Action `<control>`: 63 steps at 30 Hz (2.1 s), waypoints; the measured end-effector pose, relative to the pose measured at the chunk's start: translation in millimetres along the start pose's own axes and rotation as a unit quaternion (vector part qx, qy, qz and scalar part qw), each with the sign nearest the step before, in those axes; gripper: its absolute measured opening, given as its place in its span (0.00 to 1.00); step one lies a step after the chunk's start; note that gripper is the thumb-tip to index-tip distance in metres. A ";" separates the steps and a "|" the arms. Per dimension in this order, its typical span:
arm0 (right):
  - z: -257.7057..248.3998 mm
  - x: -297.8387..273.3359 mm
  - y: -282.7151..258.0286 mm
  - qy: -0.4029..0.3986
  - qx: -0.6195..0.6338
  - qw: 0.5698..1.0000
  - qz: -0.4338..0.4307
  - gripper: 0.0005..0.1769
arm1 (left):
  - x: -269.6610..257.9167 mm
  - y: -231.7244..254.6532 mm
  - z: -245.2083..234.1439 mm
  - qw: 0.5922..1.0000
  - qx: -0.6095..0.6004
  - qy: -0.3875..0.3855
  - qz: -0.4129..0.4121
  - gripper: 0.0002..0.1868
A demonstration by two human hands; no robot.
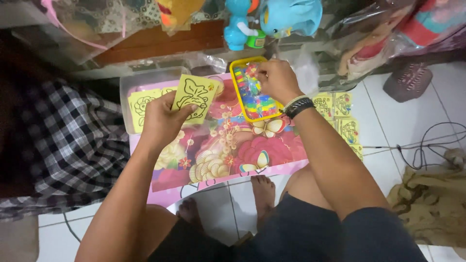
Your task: The person places yellow stickers into small plastic bags by hand and seals the bags.
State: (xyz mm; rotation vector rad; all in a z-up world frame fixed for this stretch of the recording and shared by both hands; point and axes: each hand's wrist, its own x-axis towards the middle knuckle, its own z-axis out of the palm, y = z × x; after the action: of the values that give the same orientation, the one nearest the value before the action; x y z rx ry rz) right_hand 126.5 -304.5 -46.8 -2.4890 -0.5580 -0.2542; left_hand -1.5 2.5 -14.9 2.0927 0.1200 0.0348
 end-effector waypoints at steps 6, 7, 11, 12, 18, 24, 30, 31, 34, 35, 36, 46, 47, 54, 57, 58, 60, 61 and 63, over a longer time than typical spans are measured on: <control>-43.4 -6.0 -65.7 0.068 0.103 0.991 -0.042 0.04 | -11.9 9.7 -10.7 0.999 -0.042 0.008 -0.001 0.07; -55.9 -12.1 -83.4 0.094 0.156 0.983 -0.039 0.03 | -12.4 11.1 -11.0 0.999 -0.052 0.004 0.016 0.07; -62.8 -26.1 -115.2 0.116 0.243 0.960 -0.070 0.04 | -11.6 7.4 -4.5 0.998 -0.037 0.010 0.041 0.07; -63.2 -26.1 -122.2 0.130 0.246 0.955 -0.106 0.05 | -11.5 6.3 -2.5 0.999 -0.029 0.001 0.043 0.06; -48.2 -24.1 -117.6 0.093 0.226 0.953 -0.181 0.03 | -12.3 2.3 4.0 0.997 -0.009 -0.021 0.069 0.06; -54.1 -23.0 -117.0 0.015 0.252 0.949 -0.189 0.05 | -8.5 -4.3 7.1 0.996 0.000 -0.023 0.086 0.07; -59.1 -24.0 -111.3 -0.003 0.254 0.948 -0.194 0.05 | -6.7 -2.7 14.3 0.995 0.011 -0.035 0.096 0.08; -59.8 -24.0 -112.1 -0.008 0.255 0.947 -0.195 0.05 | -6.9 -2.8 14.6 0.994 0.016 -0.033 0.099 0.08; -58.4 -25.0 -110.3 -0.018 0.233 0.953 -0.195 0.04 | -3.6 -9.4 15.9 0.994 0.018 -0.038 0.101 0.08; -56.6 -24.9 -108.4 -0.018 0.233 0.952 -0.196 0.04 | -4.4 -7.4 15.8 0.994 0.018 -0.037 0.100 0.08; -54.9 -25.1 -106.4 -0.017 0.219 0.954 -0.203 0.04 | -5.2 -5.4 15.8 0.994 0.017 -0.037 0.102 0.08; -34.3 -25.7 -108.3 -0.023 0.161 0.963 -0.217 0.03 | -8.0 -2.2 19.9 0.993 0.000 -0.055 0.109 0.06; -32.1 -25.9 -108.5 -0.024 0.161 0.962 -0.217 0.03 | -8.0 -2.1 20.5 0.993 0.000 -0.055 0.108 0.06; -33.2 -21.9 -115.2 0.012 0.186 0.963 -0.194 0.05 | -9.9 8.0 20.8 0.988 -0.124 -0.068 0.061 0.07; -44.1 -13.8 -118.1 0.044 0.234 0.959 -0.155 0.06 | -2.0 0.2 15.9 0.979 -0.187 -0.068 0.053 0.10; -48.1 -10.2 -117.1 0.071 0.240 0.959 -0.135 0.07 | 1.8 -2.5 14.1 0.974 -0.210 -0.070 0.043 0.10; -48.6 -2.9 -106.6 0.079 0.252 0.959 -0.099 0.05 | 2.9 -2.6 5.1 0.966 -0.253 -0.040 0.036 0.10; -48.9 0.6 -101.2 0.087 0.266 0.958 -0.063 0.04 | 3.4 -2.8 0.9 0.955 -0.294 -0.009 0.030 0.09; -35.8 10.4 -75.0 0.072 0.214 0.972 -0.057 0.04 | 0.1 1.2 -6.3 0.952 -0.305 0.000 0.027 0.09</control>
State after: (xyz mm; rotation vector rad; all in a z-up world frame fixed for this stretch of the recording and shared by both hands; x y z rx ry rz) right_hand 100.5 -265.2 22.5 -2.0079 -0.6233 -0.3196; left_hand -1.7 7.4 -10.6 1.4756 0.0428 0.0938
